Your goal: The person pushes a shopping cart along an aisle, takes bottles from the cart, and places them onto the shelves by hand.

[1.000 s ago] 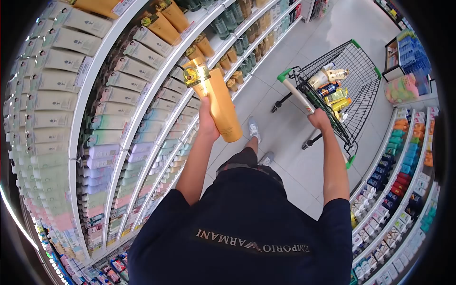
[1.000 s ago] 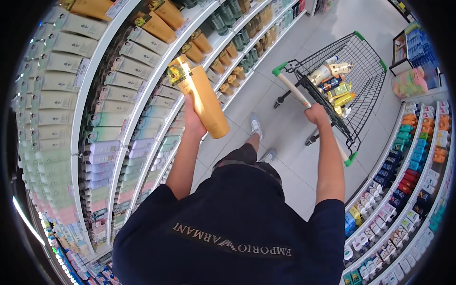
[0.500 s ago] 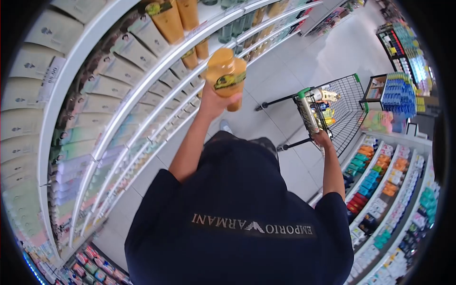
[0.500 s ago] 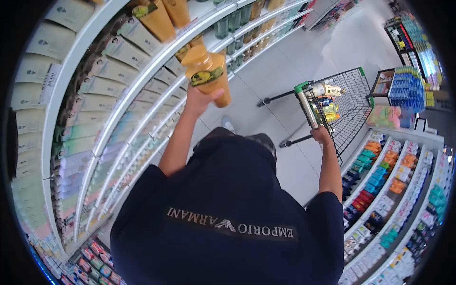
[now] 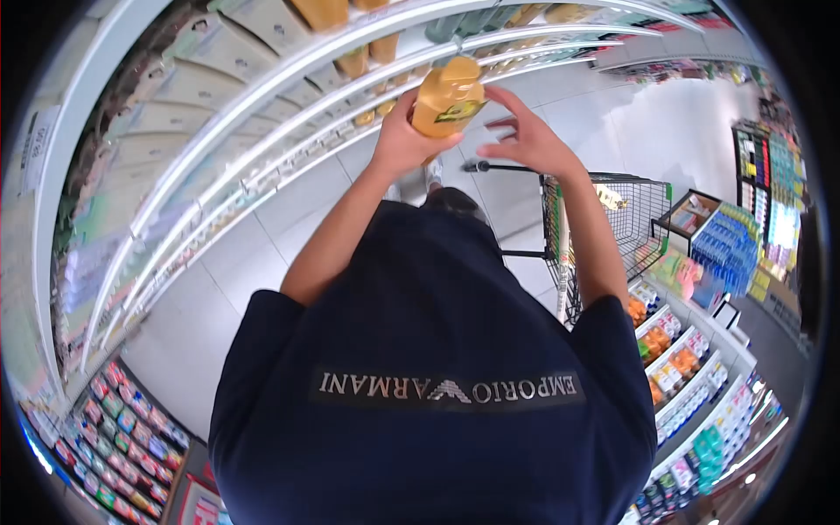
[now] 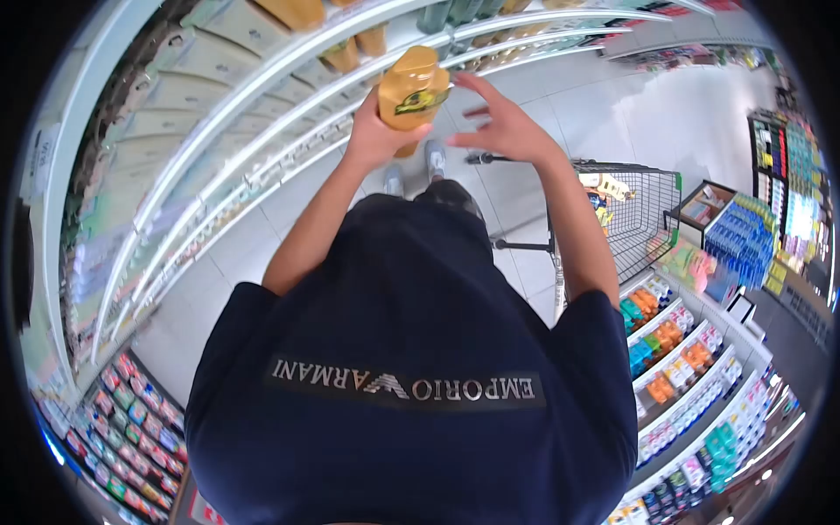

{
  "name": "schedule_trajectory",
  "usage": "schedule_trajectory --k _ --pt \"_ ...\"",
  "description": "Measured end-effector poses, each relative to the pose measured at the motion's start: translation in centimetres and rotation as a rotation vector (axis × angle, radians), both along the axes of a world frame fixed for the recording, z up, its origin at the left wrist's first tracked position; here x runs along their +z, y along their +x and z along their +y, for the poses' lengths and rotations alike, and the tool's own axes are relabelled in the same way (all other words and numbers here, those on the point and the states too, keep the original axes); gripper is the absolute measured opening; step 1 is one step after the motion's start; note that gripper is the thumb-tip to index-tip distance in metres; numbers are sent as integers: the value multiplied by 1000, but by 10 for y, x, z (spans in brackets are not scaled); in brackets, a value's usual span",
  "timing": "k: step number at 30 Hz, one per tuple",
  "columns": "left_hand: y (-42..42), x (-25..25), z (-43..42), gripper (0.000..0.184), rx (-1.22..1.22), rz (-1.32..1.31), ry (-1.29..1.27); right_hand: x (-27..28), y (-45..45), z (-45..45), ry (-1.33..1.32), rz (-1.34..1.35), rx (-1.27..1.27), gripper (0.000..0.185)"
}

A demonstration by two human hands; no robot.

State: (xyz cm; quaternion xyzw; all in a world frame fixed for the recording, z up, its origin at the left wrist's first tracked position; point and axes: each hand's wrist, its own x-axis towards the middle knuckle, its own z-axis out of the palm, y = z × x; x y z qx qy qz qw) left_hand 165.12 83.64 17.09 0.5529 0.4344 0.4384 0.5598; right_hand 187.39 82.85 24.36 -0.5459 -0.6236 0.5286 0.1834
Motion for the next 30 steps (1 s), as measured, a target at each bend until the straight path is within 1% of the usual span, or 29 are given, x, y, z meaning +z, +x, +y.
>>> schedule_trajectory --k 1,2,3,4,5,6,7,8,9,11,12,13,14,15,17,18,19,20,21,22,24,25,27,28,30 --pt "2 -1 -2 73 13 117 32 -4 -12 12 0 33 48 88" --pt "4 1 1 76 -14 185 -20 -12 -15 21 -20 39 78 88" --pt "9 -6 5 76 17 191 -26 -22 -16 34 -56 153 81 90" --pt "14 -14 7 78 39 133 -39 -31 -15 44 -92 269 78 93" --pt "17 -21 10 80 59 74 -51 -39 -13 50 -93 279 102 93" --pt "19 -20 14 85 60 120 -52 -46 -11 56 -36 303 92 92" --pt "21 -23 21 85 78 128 -55 -53 -7 61 19 327 76 90" --pt "24 -27 28 86 91 227 -1 -60 -3 66 50 302 73 84" --pt "28 -28 31 87 102 325 49 -63 0 69 37 304 85 84" --pt "35 -31 41 85 113 311 39 -66 5 81 185 100 74 79" --pt "40 -35 49 82 107 425 88 -70 7 87 186 96 90 79" --pt "46 -39 56 79 99 540 136 -77 8 90 222 45 52 77" --pt "51 -44 60 79 113 541 134 -86 9 95 257 -2 15 75" --pt "58 -54 61 80 160 546 113 -98 12 101 258 4 30 75" --pt "63 -58 68 80 223 565 85 -128 13 117 321 93 -52 76" --pt "64 -57 70 83 232 572 102 -132 11 123 367 34 -43 75" --pt "66 -57 69 86 239 579 113 -137 10 128 352 43 -30 75" --pt "67 -60 71 94 234 602 120 -141 9 135 417 -9 -11 74" --pt "67 -63 72 94 243 613 106 -145 5 142 486 -59 7 74" --pt "67 -66 74 94 243 518 5 -155 3 150 497 1 17 76" --pt "63 -67 80 96 235 279 -177 -168 1 163 502 1 44 76" --pt "62 -66 81 96 242 286 -179 -173 0 169 514 -11 61 76" --pt "57 -64 85 99 191 98 -399 -182 -3 178 506 -3 79 76" --pt "56 -64 86 99 203 102 -399 -186 -4 182 497 -4 90 75" --pt "58 -64 90 100 222 99 -312 -194 -8 190 522 -38 106 74"
